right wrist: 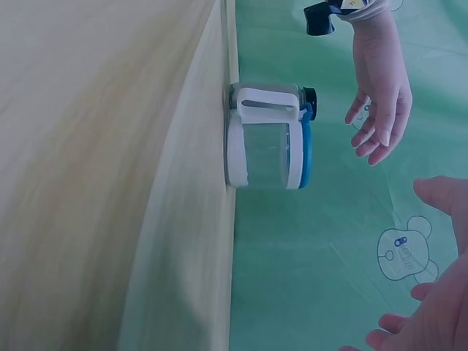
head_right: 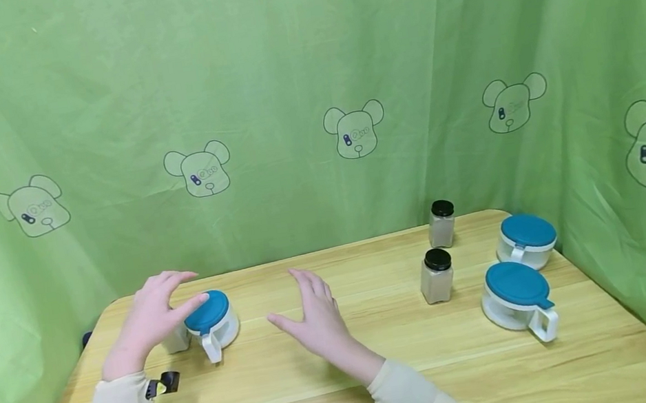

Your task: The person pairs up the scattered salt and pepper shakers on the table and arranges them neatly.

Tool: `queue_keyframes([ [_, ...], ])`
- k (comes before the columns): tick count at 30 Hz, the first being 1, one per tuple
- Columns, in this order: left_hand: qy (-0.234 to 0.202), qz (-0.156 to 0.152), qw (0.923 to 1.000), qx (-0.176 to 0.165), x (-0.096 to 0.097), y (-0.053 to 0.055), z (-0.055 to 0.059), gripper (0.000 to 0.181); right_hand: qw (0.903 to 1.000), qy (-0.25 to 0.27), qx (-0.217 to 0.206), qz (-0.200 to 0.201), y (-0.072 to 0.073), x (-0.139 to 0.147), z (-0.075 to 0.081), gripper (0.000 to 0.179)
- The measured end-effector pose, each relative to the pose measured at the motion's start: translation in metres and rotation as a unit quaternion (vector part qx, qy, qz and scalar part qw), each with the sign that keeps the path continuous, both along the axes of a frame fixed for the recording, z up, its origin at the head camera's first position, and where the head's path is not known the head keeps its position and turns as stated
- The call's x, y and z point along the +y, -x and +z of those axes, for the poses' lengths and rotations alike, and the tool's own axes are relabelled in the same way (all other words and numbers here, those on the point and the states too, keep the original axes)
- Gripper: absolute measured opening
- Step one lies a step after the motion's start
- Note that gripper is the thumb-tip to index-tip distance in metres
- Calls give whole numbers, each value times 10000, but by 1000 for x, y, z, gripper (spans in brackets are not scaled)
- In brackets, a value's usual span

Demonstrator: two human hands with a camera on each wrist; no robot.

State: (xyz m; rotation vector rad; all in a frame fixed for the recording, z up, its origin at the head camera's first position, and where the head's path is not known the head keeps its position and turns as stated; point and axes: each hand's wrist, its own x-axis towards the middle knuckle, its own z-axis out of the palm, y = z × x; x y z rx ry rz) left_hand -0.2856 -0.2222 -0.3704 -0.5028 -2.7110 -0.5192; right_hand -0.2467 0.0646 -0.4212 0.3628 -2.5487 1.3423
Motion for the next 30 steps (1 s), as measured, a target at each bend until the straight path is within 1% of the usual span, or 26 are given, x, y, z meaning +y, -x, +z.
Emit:
queue_keyframes([
  [8,127,-136,9998,23,12,-3,1,54,9999,-53,-20,95,-5,15,5,85],
  [17,265,-337,9990,148,28,-7,1,48,9992,-348,-12,200,-8,34,5,82],
  [24,376,-554,9974,252,39,-7,-2,48,9972,-697,217,187,-11,51,1,81],
  [30,392,-684,9963,335,47,-10,-3,49,9940,-1005,401,156,-14,63,-2,80],
])
